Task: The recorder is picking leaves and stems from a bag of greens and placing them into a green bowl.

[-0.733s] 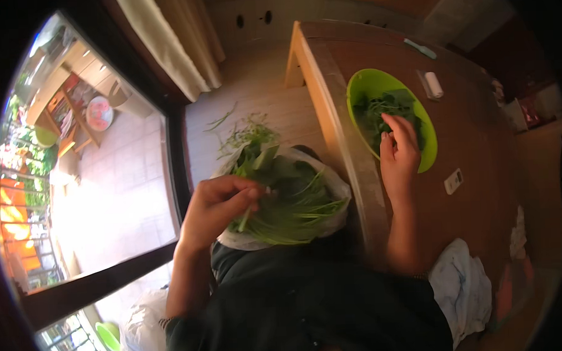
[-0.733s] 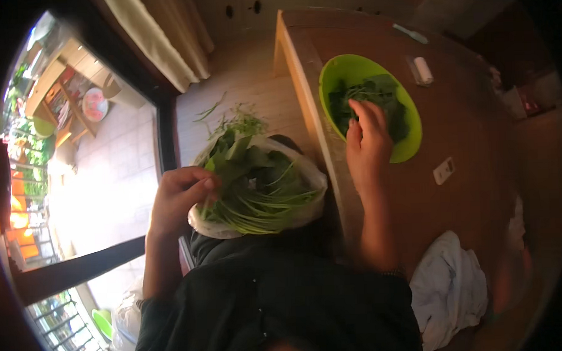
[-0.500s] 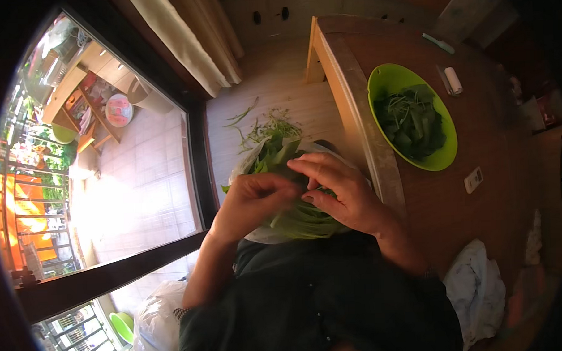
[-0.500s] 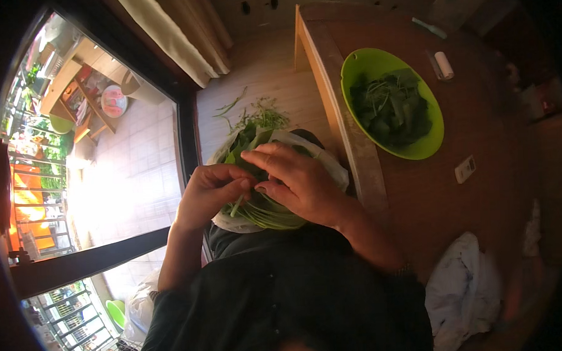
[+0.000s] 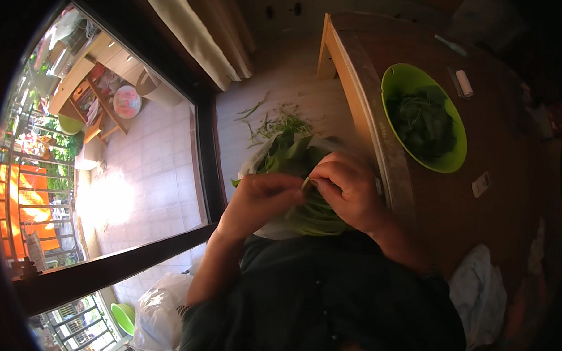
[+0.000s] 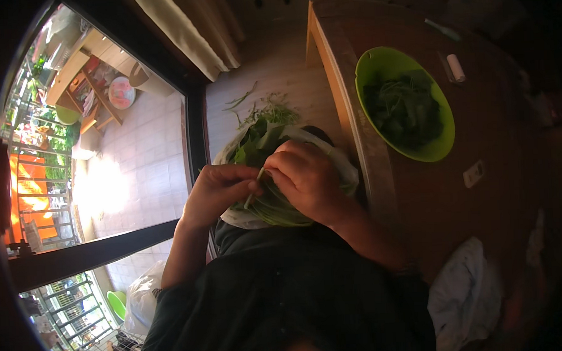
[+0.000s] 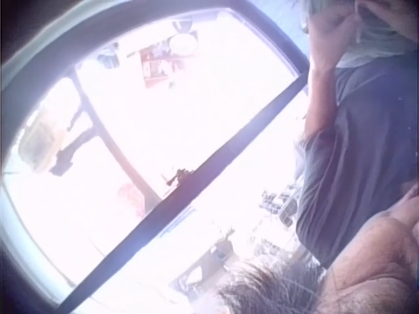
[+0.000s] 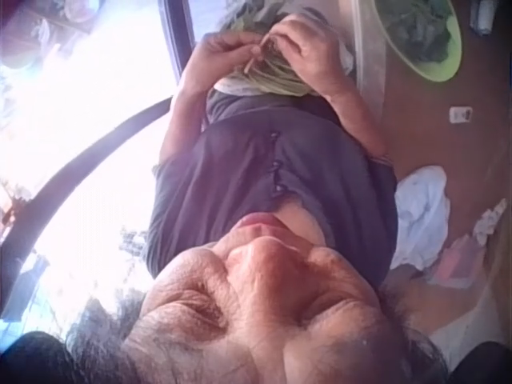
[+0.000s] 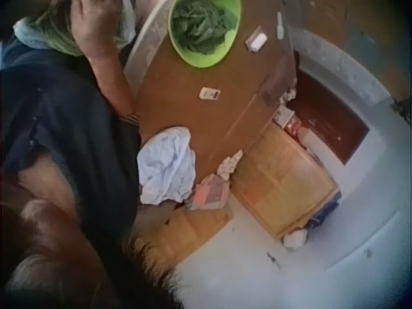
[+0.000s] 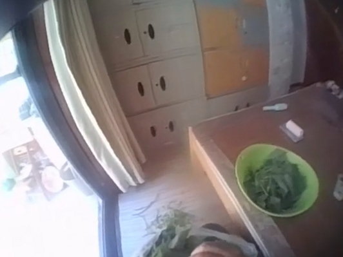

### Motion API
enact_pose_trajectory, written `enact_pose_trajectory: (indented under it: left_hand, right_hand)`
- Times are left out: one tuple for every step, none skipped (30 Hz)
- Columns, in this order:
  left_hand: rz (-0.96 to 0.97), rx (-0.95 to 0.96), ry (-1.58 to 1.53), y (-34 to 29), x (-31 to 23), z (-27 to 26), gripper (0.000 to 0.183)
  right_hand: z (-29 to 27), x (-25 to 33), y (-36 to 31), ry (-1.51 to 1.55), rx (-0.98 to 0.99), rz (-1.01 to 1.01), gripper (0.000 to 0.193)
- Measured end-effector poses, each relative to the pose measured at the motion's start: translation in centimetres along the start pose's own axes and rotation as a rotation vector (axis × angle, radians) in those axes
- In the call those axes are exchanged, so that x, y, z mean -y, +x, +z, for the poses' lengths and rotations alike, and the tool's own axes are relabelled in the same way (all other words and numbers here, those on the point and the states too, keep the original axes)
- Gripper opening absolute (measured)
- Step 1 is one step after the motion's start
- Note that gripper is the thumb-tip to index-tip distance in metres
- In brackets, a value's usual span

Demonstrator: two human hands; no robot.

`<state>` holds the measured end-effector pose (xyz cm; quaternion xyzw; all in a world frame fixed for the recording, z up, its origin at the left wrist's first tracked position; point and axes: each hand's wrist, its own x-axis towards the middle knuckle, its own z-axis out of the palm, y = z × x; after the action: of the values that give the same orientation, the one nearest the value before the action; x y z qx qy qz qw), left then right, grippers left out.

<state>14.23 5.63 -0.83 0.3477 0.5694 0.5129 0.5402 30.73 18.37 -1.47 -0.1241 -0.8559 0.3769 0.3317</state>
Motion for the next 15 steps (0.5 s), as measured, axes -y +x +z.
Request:
enact_pose_trajectory:
  left_hand:
    - [-0.023, 0.009, 0.006, 0.0, 0.2, -0.2, 0.014]
    - [-0.017, 0.012, 0.005, 0.1, 0.6, -0.1, 0.014]
    - [-0.037, 0.029, -0.050, 0.1, 1.0, -0.1, 0.013]
    - [-0.060, 0.046, -0.104, 0.2, 1.3, -0.1, 0.012]
    - [-0.055, 0.049, -0.105, 0.3, 1.2, 0.1, 0.012]
    - [-0.073, 0.053, -0.139, 0.3, 1.1, 0.3, 0.011]
    - [-0.091, 0.053, -0.172, 0.3, 1.0, 0.5, 0.010]
    - [-0.088, 0.053, -0.172, 0.3, 1.1, 0.6, 0.010]
    - [-0.061, 0.022, -0.196, 0.4, 1.3, 0.6, 0.010]
    - [-0.034, -0.013, -0.219, 0.5, 1.5, 0.6, 0.011]
    - [-0.032, -0.017, -0.220, 0.5, 1.6, 0.4, 0.011]
    - [-0.020, -0.052, -0.230, 0.6, 1.6, 0.1, 0.011]
    - [-0.009, -0.087, -0.240, 0.7, 1.6, -0.2, 0.012]
    - [-0.011, -0.092, -0.241, 0.7, 1.7, -0.6, 0.012]
    - [0.006, -0.119, -0.248, 0.7, 1.8, -1.0, 0.013]
  right_hand:
    - [0.2, -0.2, -0.1, -0.026, -0.022, -0.018, 0.015]
    - [0.4, -0.3, -0.1, -0.052, -0.044, -0.036, 0.015]
    - [0.6, -0.4, -0.1, -0.057, -0.045, -0.040, 0.015]
    - [0.8, -0.3, -0.2, -0.085, -0.059, -0.055, 0.016]
    - [0.9, -0.2, -0.2, -0.112, -0.072, -0.071, 0.016]
    - [0.8, -0.1, -0.2, -0.131, -0.073, -0.086, 0.017]
    - [0.8, 0.0, -0.3, -0.133, -0.073, -0.089, 0.017]
    - [0.8, 0.0, -0.4, -0.131, -0.075, -0.079, 0.017]
    - [0.8, 0.0, -0.5, -0.129, -0.077, -0.068, 0.017]
    - [0.8, 0.0, -0.6, -0.127, -0.075, -0.072, 0.017]
    - [0.6, 0.0, -0.7, -0.105, -0.071, -0.063, 0.017]
    - [0.3, 0.0, -0.9, -0.083, -0.067, -0.054, 0.018]
    - [0.2, -0.1, -1.2, -0.079, -0.064, -0.055, 0.018]
    - [0.1, -0.2, -1.6, -0.036, -0.068, 0.002, 0.017]
    - [-0.2, -0.4, -2.0, 0.007, -0.071, 0.060, 0.015]
